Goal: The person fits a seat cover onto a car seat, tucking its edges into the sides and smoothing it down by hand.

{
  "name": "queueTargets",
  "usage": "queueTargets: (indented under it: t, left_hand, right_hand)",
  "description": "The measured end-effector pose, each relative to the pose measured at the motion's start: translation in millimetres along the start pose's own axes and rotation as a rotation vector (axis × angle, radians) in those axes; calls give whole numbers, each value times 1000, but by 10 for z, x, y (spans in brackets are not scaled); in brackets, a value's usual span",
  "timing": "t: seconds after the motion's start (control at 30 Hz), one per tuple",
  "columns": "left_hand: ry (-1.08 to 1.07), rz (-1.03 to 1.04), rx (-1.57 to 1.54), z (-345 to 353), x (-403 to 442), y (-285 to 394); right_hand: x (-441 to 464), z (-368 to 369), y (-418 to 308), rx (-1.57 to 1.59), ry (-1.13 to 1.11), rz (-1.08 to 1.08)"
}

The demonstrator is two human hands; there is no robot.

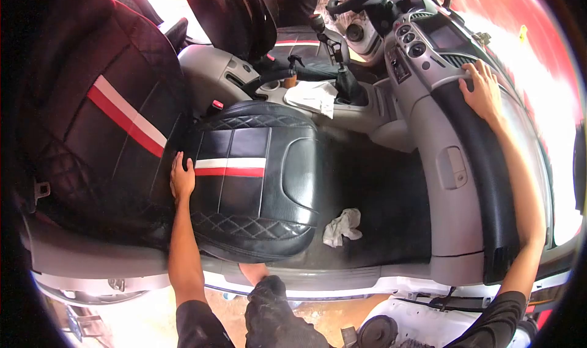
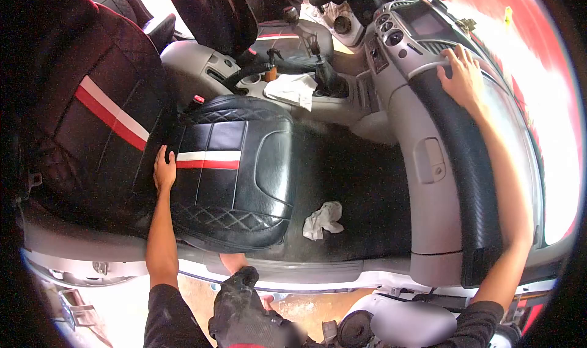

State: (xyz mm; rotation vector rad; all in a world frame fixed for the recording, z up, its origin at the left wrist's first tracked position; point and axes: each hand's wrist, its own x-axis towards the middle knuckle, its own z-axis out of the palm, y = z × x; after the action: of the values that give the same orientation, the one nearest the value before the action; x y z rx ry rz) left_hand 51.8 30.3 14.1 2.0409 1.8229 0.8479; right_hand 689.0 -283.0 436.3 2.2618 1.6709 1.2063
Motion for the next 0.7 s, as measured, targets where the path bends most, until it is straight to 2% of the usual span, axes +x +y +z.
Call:
queueTargets:
  t: [0.7]
  left_hand:
    - [10, -4, -5, -5, 0, 19]
  right_hand:
    - [17, 37, 56, -9, -22, -18]
